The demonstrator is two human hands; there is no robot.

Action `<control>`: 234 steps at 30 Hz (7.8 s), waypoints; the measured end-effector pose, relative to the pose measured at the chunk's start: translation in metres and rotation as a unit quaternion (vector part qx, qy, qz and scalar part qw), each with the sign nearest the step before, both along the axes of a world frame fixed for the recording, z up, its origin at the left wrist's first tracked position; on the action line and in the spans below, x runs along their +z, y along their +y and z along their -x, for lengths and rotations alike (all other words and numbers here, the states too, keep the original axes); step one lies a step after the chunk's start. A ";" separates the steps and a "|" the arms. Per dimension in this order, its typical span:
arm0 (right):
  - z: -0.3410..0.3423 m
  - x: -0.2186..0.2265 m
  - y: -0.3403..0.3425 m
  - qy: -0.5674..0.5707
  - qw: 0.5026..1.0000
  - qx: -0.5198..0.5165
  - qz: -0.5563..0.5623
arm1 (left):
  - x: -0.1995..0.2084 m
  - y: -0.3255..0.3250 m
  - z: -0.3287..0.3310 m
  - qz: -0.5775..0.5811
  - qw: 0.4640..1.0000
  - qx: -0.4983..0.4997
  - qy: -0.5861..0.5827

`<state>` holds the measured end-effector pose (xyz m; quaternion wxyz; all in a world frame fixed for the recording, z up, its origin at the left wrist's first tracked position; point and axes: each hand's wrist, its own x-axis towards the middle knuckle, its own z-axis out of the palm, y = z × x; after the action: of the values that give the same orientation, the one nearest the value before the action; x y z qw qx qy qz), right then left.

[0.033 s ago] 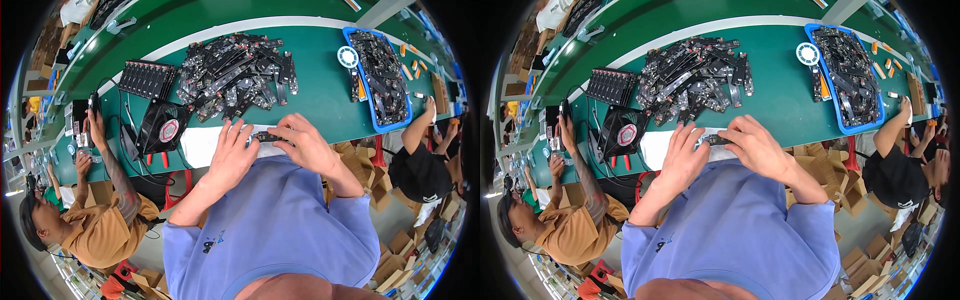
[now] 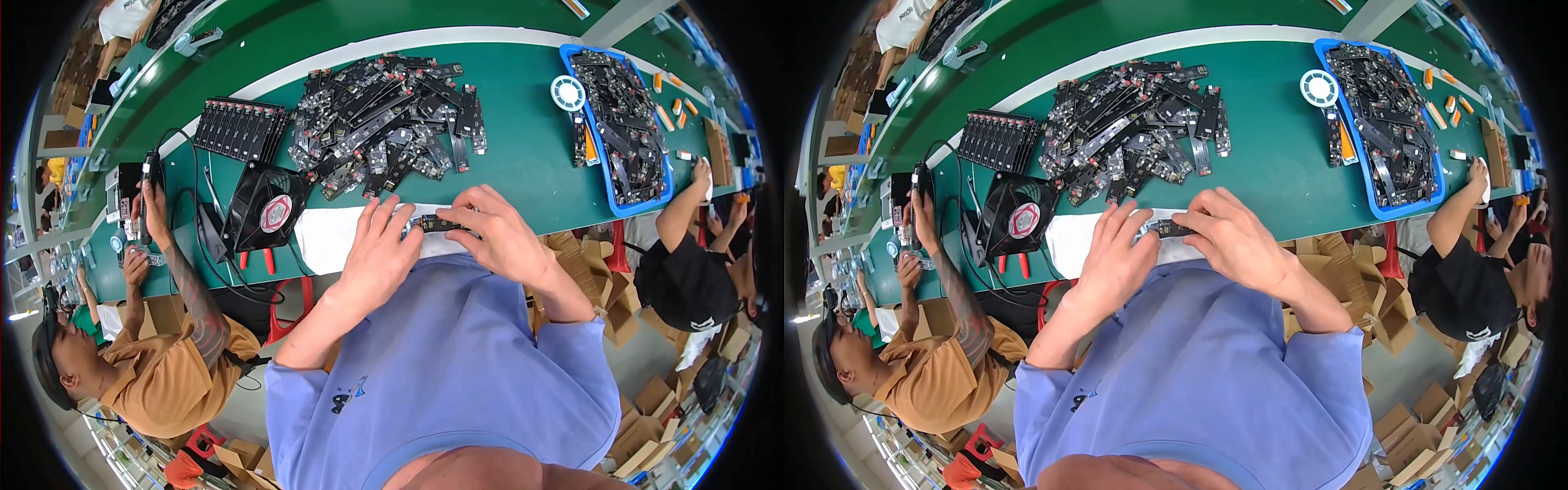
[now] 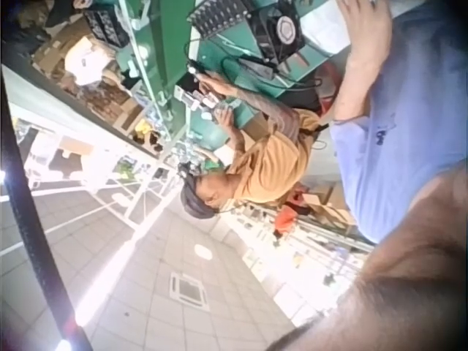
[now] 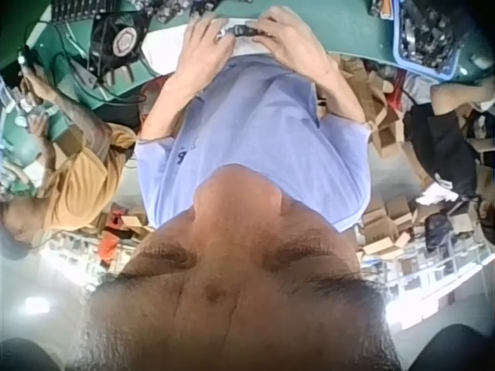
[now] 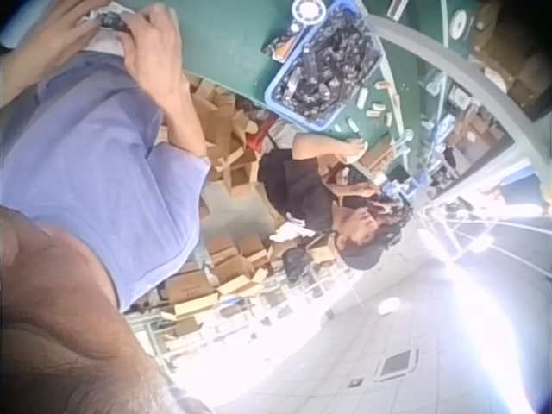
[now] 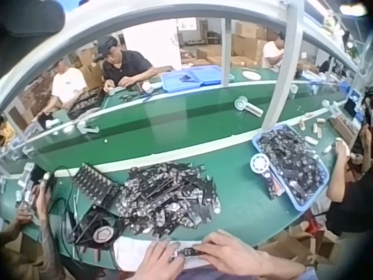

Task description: The person assembles electronic components and adhesive parts onto PCBs by hand at a factory workstation.

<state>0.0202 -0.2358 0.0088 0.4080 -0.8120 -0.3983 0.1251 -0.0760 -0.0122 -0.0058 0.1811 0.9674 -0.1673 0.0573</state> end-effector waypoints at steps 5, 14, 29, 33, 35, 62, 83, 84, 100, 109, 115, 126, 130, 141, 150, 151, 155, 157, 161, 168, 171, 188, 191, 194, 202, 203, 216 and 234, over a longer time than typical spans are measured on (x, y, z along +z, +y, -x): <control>-0.003 0.001 0.002 0.002 1.000 0.007 -0.003 | -0.006 0.011 0.001 0.200 0.980 0.001 0.017; -0.007 -0.002 0.009 -0.003 0.999 0.046 -0.008 | -0.006 0.005 0.000 0.160 0.987 0.030 0.011; -0.008 -0.005 0.009 -0.081 0.996 0.043 -0.005 | -0.003 -0.004 -0.001 0.113 0.993 0.039 -0.007; -0.009 -0.010 0.000 -0.077 0.996 0.033 -0.012 | 0.001 -0.005 -0.002 0.095 0.995 0.034 0.003; -0.011 -0.012 -0.002 -0.081 0.995 0.047 -0.027 | 0.002 -0.003 -0.001 0.086 0.996 0.022 0.009; 0.013 0.013 0.040 0.298 0.934 -0.057 -0.189 | 0.017 -0.042 0.016 0.686 0.701 0.192 0.029; 0.011 0.006 0.048 0.380 0.895 -0.015 -0.233 | 0.035 0.000 -0.013 0.628 0.756 0.161 0.088; 0.010 0.009 0.047 0.373 0.897 -0.018 -0.235 | 0.032 0.001 -0.013 0.625 0.759 0.160 0.092; 0.007 0.012 0.050 0.338 0.912 -0.044 -0.230 | 0.024 0.001 -0.026 0.674 0.712 0.177 0.081; -0.043 0.025 0.048 0.418 0.850 -0.059 -0.316 | 0.008 0.000 -0.010 0.465 0.878 0.111 0.010; -0.135 0.032 0.090 0.416 0.871 -0.115 -0.234 | -0.046 -0.007 0.014 0.252 0.962 0.051 -0.090; -0.269 -0.043 0.191 0.399 0.885 -0.178 -0.158 | -0.057 -0.011 0.012 0.194 0.966 0.051 -0.163; -0.299 -0.053 0.228 0.321 0.920 -0.194 -0.111 | -0.059 -0.011 0.012 0.218 0.962 0.056 -0.154; -0.357 -0.085 0.252 -0.016 0.959 -0.283 0.030 | -0.053 -0.010 0.010 0.210 0.968 0.044 -0.128; -0.350 -0.072 0.248 0.031 0.949 -0.309 0.059 | -0.055 -0.017 0.006 0.195 0.969 0.042 -0.147; -0.349 -0.072 0.246 0.021 0.951 -0.305 0.052 | -0.055 -0.018 0.007 0.189 0.970 0.051 -0.146; -0.327 -0.069 0.253 -0.060 0.947 -0.312 -0.039 | -0.056 -0.020 0.008 0.175 0.971 0.057 -0.155; -0.307 -0.051 0.247 -0.045 0.944 -0.302 -0.126 | -0.059 -0.020 0.008 0.163 0.971 0.068 -0.161; -0.238 0.010 0.218 0.118 0.967 -0.093 -0.205 | -0.069 -0.013 0.009 0.198 0.964 0.062 -0.167; -0.074 0.047 0.113 0.352 0.842 0.405 -0.058 | -0.040 -0.013 0.011 0.672 0.734 0.077 -0.065; -0.038 0.034 0.098 0.375 0.783 0.477 -0.137 | -0.094 0.008 0.019 0.523 0.849 0.072 -0.011; -0.123 0.054 0.042 0.156 0.885 0.438 0.027 | -0.035 -0.016 0.000 0.167 0.972 -0.008 -0.164; -0.212 0.053 0.030 0.047 0.991 0.119 -0.039 | -0.046 -0.012 0.001 0.167 0.977 0.014 -0.133; -0.330 0.007 0.017 -0.073 0.990 -0.117 -0.007 | -0.049 -0.011 -0.001 0.175 0.977 0.024 -0.121; -0.432 -0.059 -0.003 -0.084 0.895 -0.359 0.252 | -0.059 -0.012 -0.001 0.213 0.969 0.053 -0.116; -0.437 -0.062 -0.002 -0.059 0.894 -0.359 0.262 | -0.056 -0.014 -0.001 0.218 0.967 0.058 -0.116; -0.410 -0.018 0.011 0.051 0.938 -0.335 0.071 | -0.053 -0.011 0.002 0.234 0.963 0.068 -0.118; -0.044 -0.029 0.014 0.448 0.890 0.089 -0.015 | -0.029 0.023 0.041 0.197 0.945 0.186 -0.184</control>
<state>0.0645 -0.2216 -0.0202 0.5426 -0.6248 -0.2456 0.5048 -0.1171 0.0110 -0.0345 0.3202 0.8991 -0.0003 0.2984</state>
